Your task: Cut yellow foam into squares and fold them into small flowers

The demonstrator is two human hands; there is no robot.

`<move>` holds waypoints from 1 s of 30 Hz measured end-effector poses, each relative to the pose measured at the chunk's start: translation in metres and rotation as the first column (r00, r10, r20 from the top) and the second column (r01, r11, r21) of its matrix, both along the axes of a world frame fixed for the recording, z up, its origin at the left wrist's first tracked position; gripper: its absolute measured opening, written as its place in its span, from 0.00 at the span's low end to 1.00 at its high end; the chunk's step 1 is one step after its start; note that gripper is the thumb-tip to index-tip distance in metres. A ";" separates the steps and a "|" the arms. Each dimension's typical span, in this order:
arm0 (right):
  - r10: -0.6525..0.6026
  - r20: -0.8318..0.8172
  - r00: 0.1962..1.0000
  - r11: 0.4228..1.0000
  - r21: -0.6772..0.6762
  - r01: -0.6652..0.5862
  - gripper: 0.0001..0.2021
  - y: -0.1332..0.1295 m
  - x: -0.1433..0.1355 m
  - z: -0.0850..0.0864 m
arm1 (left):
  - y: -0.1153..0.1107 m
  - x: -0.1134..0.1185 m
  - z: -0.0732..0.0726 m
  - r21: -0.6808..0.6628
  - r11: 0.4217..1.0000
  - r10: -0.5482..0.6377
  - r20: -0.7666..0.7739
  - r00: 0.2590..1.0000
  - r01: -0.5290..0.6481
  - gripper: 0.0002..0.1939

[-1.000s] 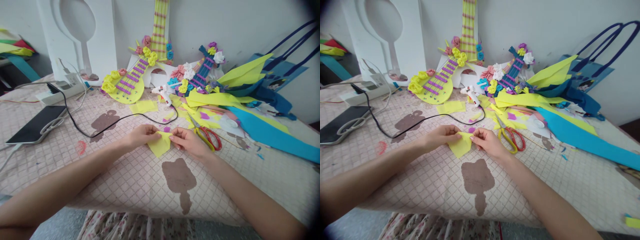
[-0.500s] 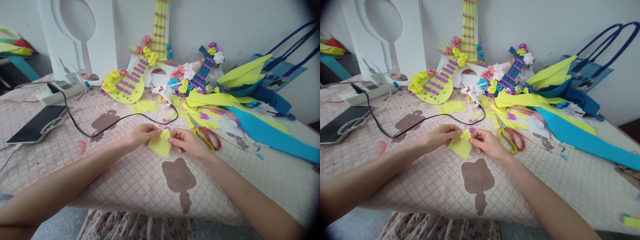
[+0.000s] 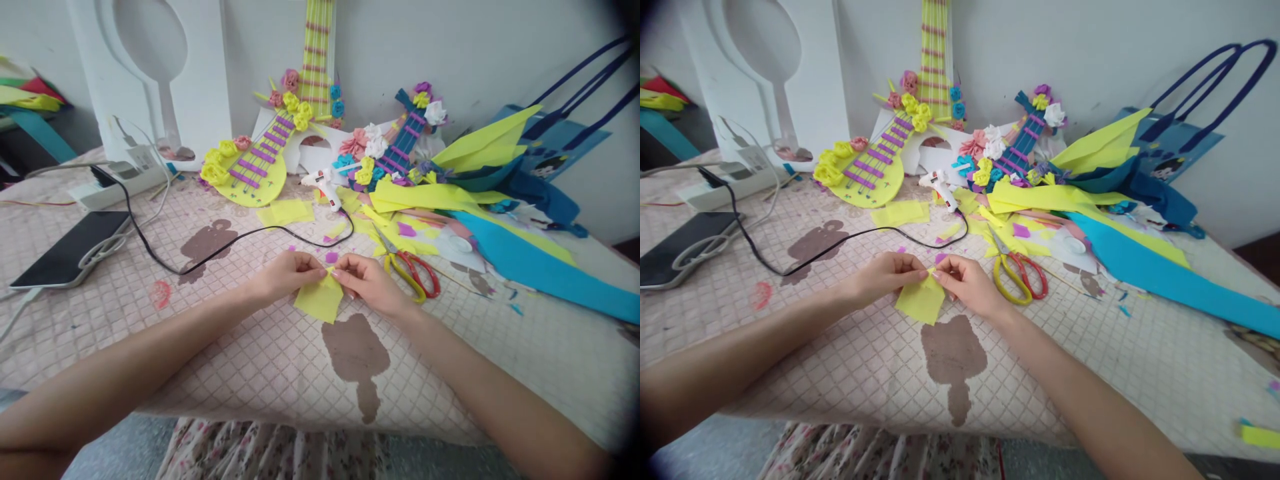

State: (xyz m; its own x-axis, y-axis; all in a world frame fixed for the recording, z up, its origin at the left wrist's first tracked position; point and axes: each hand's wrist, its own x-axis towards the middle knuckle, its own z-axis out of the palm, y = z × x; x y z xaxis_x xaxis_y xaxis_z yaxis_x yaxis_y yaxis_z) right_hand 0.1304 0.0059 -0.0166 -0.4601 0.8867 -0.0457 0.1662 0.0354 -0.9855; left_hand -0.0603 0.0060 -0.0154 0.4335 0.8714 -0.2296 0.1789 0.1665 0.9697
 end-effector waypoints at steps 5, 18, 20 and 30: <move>-0.011 -0.021 1.000 1.000 -0.002 0.011 0.14 -0.001 0.000 -0.002 | 0.000 0.001 0.000 -0.021 1.000 0.009 -0.004 1.000 -0.009 0.14; 0.010 0.017 1.000 0.994 -0.110 -0.008 0.17 -0.004 0.001 0.000 | 0.001 0.001 -0.002 -0.051 0.992 0.116 0.028 0.993 -0.115 0.14; 0.019 0.021 1.000 0.996 -0.089 -0.017 0.15 -0.004 0.002 0.001 | 0.001 0.000 0.000 -0.063 0.989 0.139 0.038 0.989 -0.137 0.13; -0.057 0.134 0.989 0.995 0.083 0.046 0.10 0.001 0.008 -0.003 | 0.010 -0.012 0.005 -0.025 0.992 0.122 -0.009 0.992 -0.123 0.07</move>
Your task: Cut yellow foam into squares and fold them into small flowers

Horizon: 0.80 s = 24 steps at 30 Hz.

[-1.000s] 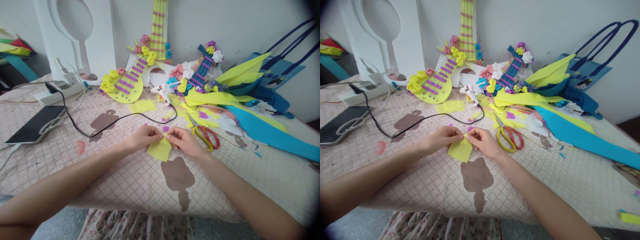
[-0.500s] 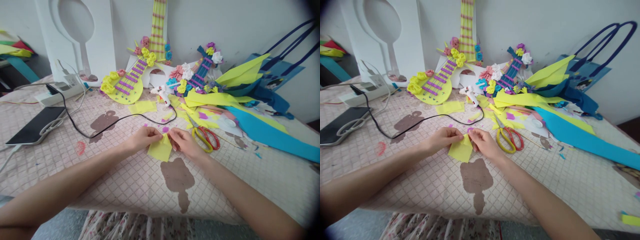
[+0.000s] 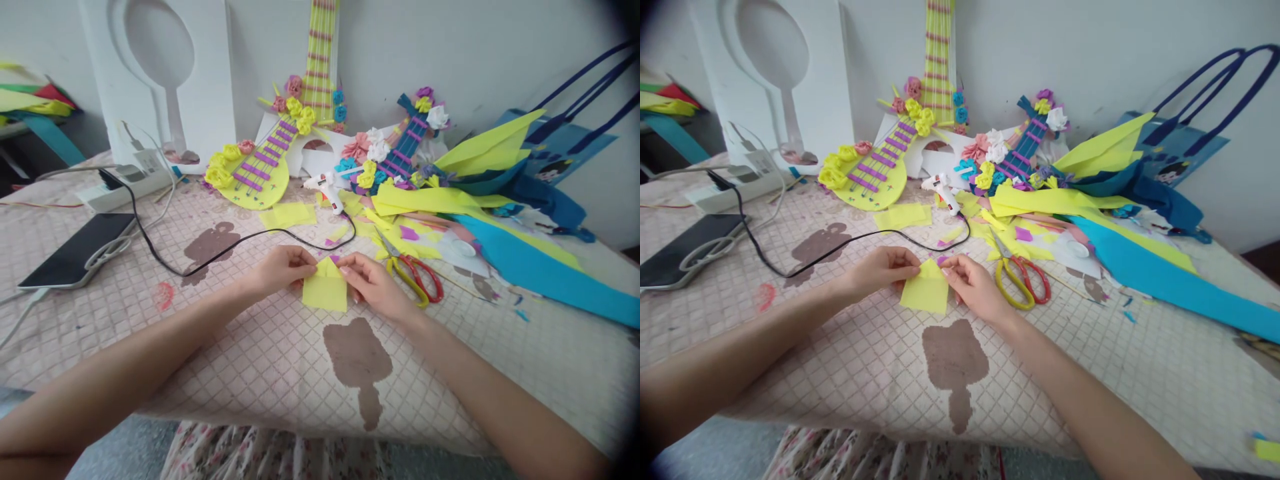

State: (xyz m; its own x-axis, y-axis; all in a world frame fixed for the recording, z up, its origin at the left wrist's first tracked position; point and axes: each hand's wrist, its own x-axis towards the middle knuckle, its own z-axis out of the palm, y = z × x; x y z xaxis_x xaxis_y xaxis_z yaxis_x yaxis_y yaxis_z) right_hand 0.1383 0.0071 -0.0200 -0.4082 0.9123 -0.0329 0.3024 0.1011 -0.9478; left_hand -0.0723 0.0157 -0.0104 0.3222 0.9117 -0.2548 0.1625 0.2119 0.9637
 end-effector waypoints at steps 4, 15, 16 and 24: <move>-0.126 0.223 0.967 0.875 0.485 0.002 0.13 -0.001 0.007 -0.002 | 0.001 -0.001 0.004 -0.065 0.995 0.076 0.060 0.995 -0.072 0.05; 0.157 0.417 0.895 0.721 0.571 -0.393 0.07 -0.003 0.008 -0.006 | 0.002 -0.009 0.003 0.287 0.955 -0.025 -0.176 0.984 0.076 0.11; 0.173 0.408 0.896 0.742 0.545 -0.391 0.06 -0.003 0.008 -0.006 | 0.001 -0.011 0.004 0.384 0.911 -0.056 -0.242 0.969 0.149 0.14; 0.164 0.323 0.932 0.835 0.457 -0.305 0.04 -0.001 0.008 -0.008 | -0.005 -0.018 0.001 0.521 0.584 -0.309 -0.566 0.764 0.622 0.14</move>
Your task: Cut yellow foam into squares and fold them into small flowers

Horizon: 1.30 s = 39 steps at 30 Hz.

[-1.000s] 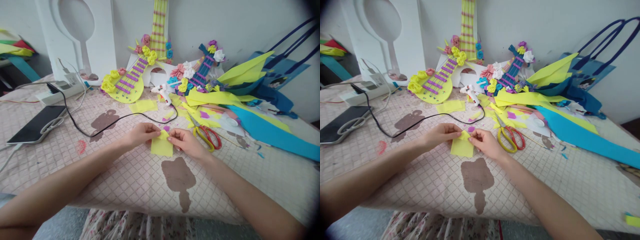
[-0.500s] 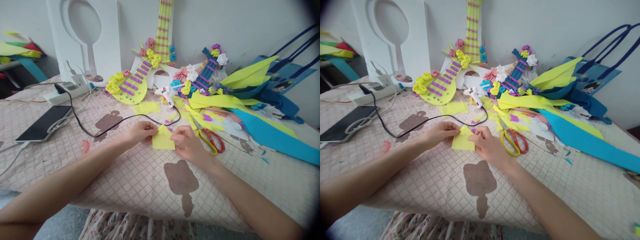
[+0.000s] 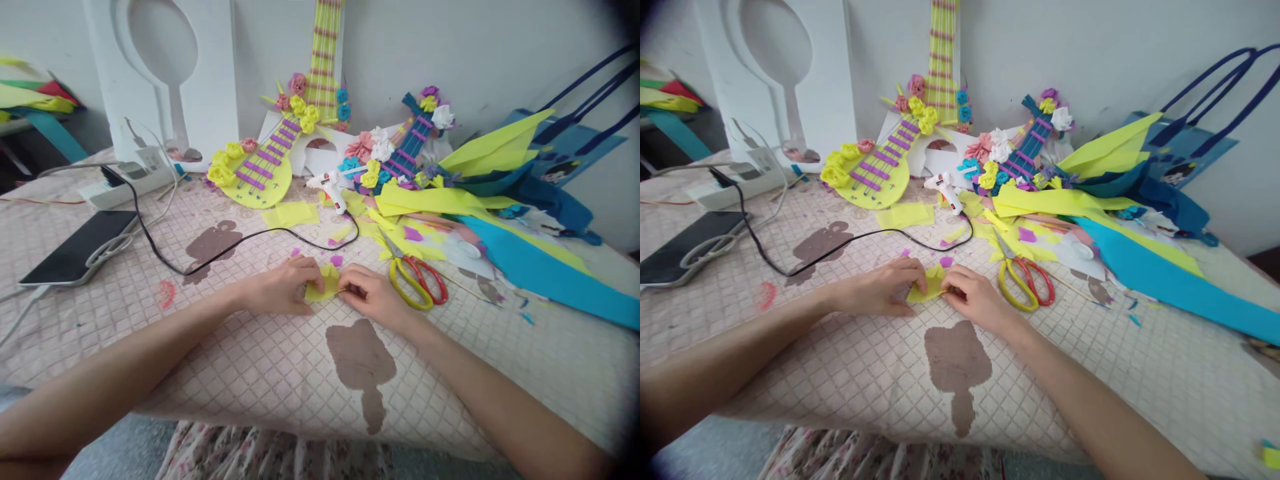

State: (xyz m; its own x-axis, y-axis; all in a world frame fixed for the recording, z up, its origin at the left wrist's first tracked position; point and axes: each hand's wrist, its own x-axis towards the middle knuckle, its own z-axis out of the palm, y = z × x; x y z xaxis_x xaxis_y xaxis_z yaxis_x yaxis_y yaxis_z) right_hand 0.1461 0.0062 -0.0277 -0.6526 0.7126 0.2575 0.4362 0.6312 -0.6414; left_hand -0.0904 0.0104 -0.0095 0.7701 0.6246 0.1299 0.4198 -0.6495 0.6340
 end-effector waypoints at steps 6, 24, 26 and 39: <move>-0.008 -0.014 1.000 0.996 -0.094 0.007 0.08 0.001 0.004 0.001 | 0.006 -0.003 -0.001 -0.054 0.996 -0.060 0.103 0.993 0.066 0.05; -0.165 0.055 0.985 0.983 -0.078 0.169 0.05 -0.007 -0.013 0.005 | -0.006 0.021 -0.012 0.013 0.968 0.247 0.104 0.963 -0.250 0.05; -0.179 0.062 0.982 0.981 -0.065 0.183 0.05 -0.007 -0.014 0.004 | -0.007 0.024 -0.012 0.039 0.960 0.271 0.096 0.958 -0.276 0.05; -0.213 0.081 0.974 0.976 -0.028 0.216 0.06 -0.009 -0.016 0.000 | -0.007 0.020 -0.012 0.027 0.950 0.307 0.081 0.948 -0.310 0.04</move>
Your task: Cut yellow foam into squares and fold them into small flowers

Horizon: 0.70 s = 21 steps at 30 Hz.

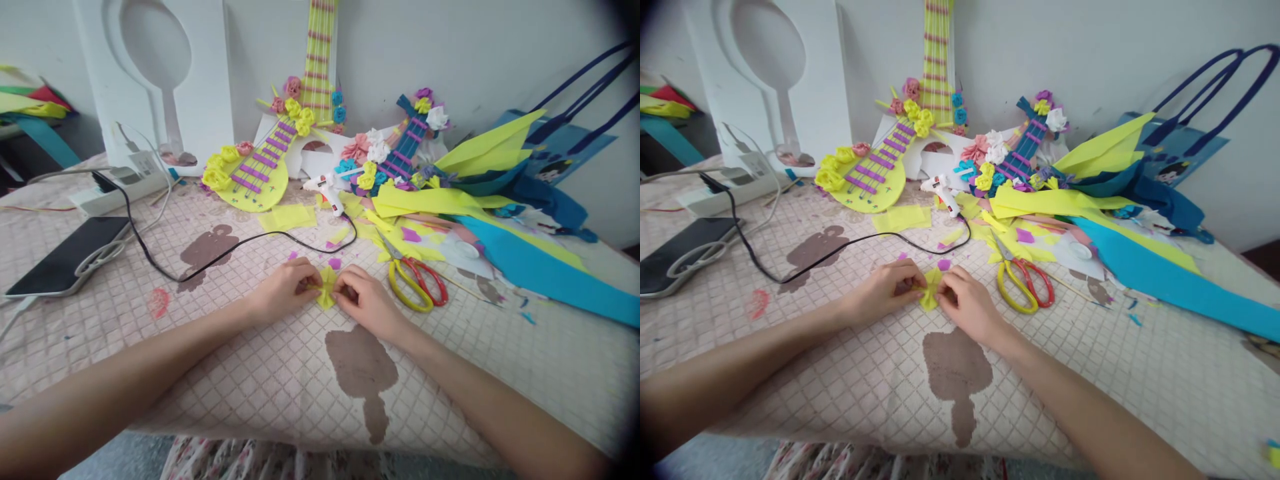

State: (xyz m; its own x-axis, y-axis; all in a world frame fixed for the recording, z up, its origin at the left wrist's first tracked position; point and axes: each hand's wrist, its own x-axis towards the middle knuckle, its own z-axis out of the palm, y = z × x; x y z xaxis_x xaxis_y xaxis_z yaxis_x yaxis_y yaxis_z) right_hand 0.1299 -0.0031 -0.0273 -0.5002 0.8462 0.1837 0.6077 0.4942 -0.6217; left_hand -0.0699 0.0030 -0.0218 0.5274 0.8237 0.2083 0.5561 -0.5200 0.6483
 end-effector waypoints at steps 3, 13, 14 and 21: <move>-0.004 -0.003 1.000 1.000 0.017 0.004 0.06 0.000 0.000 0.000 | 0.000 0.000 0.002 -0.008 1.000 0.012 -0.018 1.000 -0.012 0.03; 0.000 -0.003 1.000 0.999 0.051 0.000 0.05 -0.001 -0.001 -0.002 | -0.003 0.005 0.000 -0.001 0.998 0.059 -0.008 0.998 -0.059 0.02; -0.001 -0.003 1.000 0.999 0.053 0.001 0.05 -0.001 -0.001 -0.002 | -0.004 0.006 -0.001 0.004 0.998 0.070 -0.009 0.998 -0.070 0.02; -0.004 0.007 1.000 0.999 0.045 0.004 0.05 -0.001 -0.001 -0.002 | -0.005 0.007 -0.001 -0.010 0.997 0.081 -0.038 0.996 -0.082 0.02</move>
